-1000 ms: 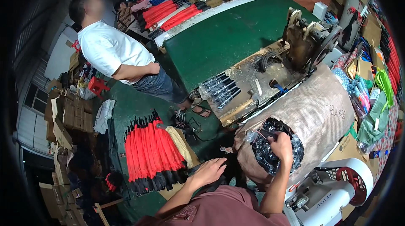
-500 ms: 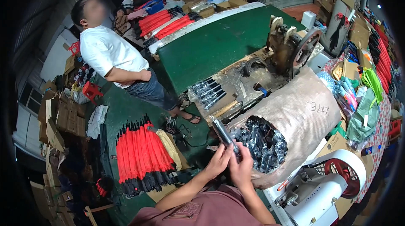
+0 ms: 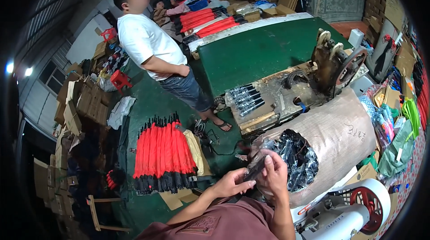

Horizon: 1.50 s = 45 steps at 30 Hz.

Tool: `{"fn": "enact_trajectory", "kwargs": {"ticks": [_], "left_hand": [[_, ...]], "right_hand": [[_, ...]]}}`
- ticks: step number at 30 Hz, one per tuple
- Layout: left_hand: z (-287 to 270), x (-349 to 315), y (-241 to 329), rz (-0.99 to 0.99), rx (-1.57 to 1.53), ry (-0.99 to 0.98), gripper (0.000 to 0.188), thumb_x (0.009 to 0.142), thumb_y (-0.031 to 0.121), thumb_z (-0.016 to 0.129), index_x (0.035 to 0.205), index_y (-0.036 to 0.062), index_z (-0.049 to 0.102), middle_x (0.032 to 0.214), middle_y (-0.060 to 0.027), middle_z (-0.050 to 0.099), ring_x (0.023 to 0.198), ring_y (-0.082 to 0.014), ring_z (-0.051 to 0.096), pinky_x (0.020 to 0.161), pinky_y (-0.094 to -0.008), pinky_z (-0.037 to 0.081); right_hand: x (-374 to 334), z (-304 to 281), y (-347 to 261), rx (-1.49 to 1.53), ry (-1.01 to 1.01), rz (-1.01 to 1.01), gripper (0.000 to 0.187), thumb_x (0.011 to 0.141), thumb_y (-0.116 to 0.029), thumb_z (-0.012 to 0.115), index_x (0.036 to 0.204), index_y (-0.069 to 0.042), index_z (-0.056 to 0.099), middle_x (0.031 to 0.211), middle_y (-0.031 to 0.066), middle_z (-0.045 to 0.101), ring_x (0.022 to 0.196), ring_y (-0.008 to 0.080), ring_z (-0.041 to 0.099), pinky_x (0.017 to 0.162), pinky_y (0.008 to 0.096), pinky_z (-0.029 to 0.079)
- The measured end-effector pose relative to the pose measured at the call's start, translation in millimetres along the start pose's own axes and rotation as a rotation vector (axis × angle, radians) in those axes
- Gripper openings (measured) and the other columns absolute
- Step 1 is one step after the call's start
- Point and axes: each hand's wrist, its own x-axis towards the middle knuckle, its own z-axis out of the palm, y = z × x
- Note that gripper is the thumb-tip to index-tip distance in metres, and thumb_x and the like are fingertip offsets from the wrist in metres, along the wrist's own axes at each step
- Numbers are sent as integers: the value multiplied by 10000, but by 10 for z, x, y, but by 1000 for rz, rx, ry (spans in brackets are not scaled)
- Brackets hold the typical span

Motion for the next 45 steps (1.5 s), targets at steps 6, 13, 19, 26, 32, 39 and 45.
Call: {"fn": "enact_trajectory", "kwargs": {"ticks": [6,13,19,26,32,39,45], "left_hand": [[-101,-103,55,-50,219,-51,254,1011,264,709,1102,44,620,822,1,656,717,-61,600,621,-250,490],[-200,-203,246,30,376,-40,311,998,293,718,1096,17,614,791,-10,616,687,-96,536,629,-290,467],[-244,-239,269,28,342,9,312,997,282,711,1105,5,616,800,-6,590,678,-107,511,625,-300,453],[-323,-236,236,-56,65,25,394,1051,355,648,1232,13,574,907,-19,641,743,-117,586,665,-304,504],[-341,-298,311,-105,-509,-35,447,1104,356,546,1403,26,511,1041,-46,650,839,-125,632,725,-300,555],[-464,-295,214,-15,-654,51,422,1111,267,529,1433,-3,495,1127,-115,664,930,-192,689,783,-375,618],[-550,-265,397,108,-631,239,376,1086,231,580,1349,-34,535,1156,-158,676,940,-232,722,775,-395,638]], "right_hand": [[97,-57,-19,83,-110,99,241,1053,-250,657,1057,-23,739,637,-72,528,509,12,437,466,212,348],[184,-10,-66,-40,-57,71,253,1045,-226,680,892,-25,687,673,-83,560,536,7,433,472,219,335],[295,84,52,-174,34,-86,281,1068,-264,632,907,-34,652,693,-40,563,597,34,516,524,210,406],[310,815,-121,642,-129,93,554,1081,-294,576,1519,-34,357,1098,104,625,905,202,664,782,314,581],[375,747,-25,572,-167,62,583,1078,-236,562,1568,-53,304,1073,117,619,926,220,652,777,385,593],[391,899,-69,549,-120,167,495,1049,-137,605,1493,-29,415,1055,81,609,894,173,622,785,357,571],[359,1032,-253,-24,-441,146,388,1046,-196,656,1362,-13,524,1120,43,644,987,103,616,838,290,524]]}}
